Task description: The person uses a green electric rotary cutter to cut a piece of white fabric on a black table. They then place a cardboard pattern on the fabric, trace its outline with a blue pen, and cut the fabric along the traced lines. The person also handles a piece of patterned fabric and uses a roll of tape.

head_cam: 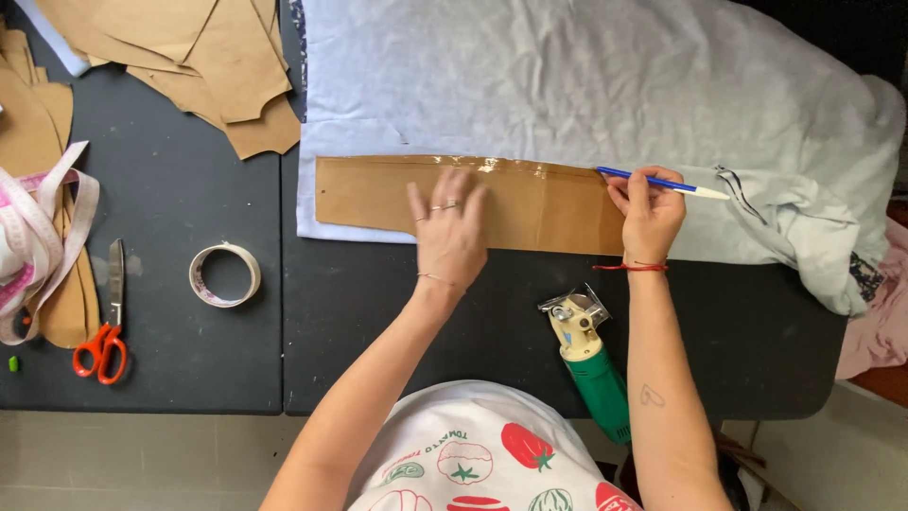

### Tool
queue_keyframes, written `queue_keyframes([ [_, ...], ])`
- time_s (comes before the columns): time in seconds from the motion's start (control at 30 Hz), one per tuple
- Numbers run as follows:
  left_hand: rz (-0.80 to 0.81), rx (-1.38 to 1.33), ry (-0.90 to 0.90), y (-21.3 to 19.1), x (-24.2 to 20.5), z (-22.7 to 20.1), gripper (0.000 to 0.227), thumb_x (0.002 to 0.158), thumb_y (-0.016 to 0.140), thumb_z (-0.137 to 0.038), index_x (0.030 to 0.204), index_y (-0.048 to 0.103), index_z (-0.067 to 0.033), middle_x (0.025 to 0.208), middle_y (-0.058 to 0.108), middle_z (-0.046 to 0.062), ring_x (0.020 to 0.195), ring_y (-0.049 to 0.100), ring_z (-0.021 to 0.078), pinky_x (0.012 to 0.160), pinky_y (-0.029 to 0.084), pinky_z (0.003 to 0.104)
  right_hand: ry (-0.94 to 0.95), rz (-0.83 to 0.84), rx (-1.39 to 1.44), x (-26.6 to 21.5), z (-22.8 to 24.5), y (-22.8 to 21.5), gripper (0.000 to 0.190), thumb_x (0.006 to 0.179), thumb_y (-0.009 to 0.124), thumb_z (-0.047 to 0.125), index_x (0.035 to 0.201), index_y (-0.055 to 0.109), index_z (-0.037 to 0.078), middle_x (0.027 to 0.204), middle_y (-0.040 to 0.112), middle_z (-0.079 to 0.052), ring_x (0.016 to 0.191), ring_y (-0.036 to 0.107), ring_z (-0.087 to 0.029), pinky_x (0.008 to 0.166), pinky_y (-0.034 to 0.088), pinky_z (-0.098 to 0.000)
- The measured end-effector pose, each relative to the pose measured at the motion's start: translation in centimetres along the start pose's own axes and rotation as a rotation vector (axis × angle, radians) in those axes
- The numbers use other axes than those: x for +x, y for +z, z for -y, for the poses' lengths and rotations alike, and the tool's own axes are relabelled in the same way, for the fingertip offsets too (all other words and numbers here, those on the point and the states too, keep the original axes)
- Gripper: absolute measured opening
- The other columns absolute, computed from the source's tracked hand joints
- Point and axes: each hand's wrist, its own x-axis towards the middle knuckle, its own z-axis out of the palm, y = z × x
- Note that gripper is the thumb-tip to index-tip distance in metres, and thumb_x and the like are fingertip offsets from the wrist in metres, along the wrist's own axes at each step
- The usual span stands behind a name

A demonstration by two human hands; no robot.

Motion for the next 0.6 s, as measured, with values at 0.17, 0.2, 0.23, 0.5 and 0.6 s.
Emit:
queue_keyframes([
  [0.17,0.04,-0.116,0.3,5.4,1.3,-7.1,0.02,0.075,0.05,-0.012,0.094,0.052,-0.0157,0.107,0.049,0.005,0.112,0.044,0.0201,0.101,0.019,0.056,-0.117,0.061,-0.078,0.0,-1.0,-0.2,0.007,0.09,0.051,0.007,0.094,0.047,0.002,0.079,0.061,-0.018,0.08,0.062,-0.019,0.071,0.052,-0.0261],
  [0.2,0.063,-0.081,0.334,6.6,1.2,-8.3,0.018,0.075,0.051,-0.013,0.094,0.051,-0.0157,0.109,0.046,0.004,0.112,0.043,0.0192,0.102,0.019,0.056,-0.157,0.092,-0.106,0.0,-0.8,-0.2,0.006,0.089,0.053,0.005,0.092,0.049,0.001,0.078,0.061,-0.018,0.078,0.062,-0.018,0.07,0.051,-0.0263],
  [0.23,0.066,-0.083,0.343,6.4,1.6,-8.7,0.018,0.075,0.051,-0.013,0.094,0.051,-0.0157,0.109,0.046,0.004,0.112,0.043,0.0192,0.102,0.019,0.056,-0.155,0.082,-0.104,0.2,-0.8,-0.3,0.006,0.089,0.053,0.005,0.092,0.049,0.001,0.078,0.061,-0.018,0.078,0.062,-0.018,0.07,0.051,-0.0263],
  [0.5,0.421,0.082,0.309,5.4,2.9,-10.8,0.034,0.082,0.047,-0.008,0.112,0.043,-0.0232,0.128,0.031,0.005,0.124,0.023,0.0271,0.087,0.028,0.068,-0.146,0.029,-0.068,-0.3,-0.5,-2.2,0.01,0.091,0.05,0.009,0.094,0.046,0.0,0.08,0.06,-0.021,0.08,0.062,-0.021,0.071,0.051,-0.0288],
  [0.6,0.473,0.064,0.309,5.3,3.2,-11.1,0.039,0.081,0.049,-0.008,0.116,0.041,-0.0228,0.128,0.03,0.006,0.122,0.025,0.0303,0.084,0.028,0.071,-0.174,0.016,-0.112,-1.3,-0.6,-2.6,0.01,0.091,0.052,0.007,0.093,0.048,-0.001,0.08,0.061,-0.021,0.079,0.061,-0.021,0.069,0.051,-0.0298],
])
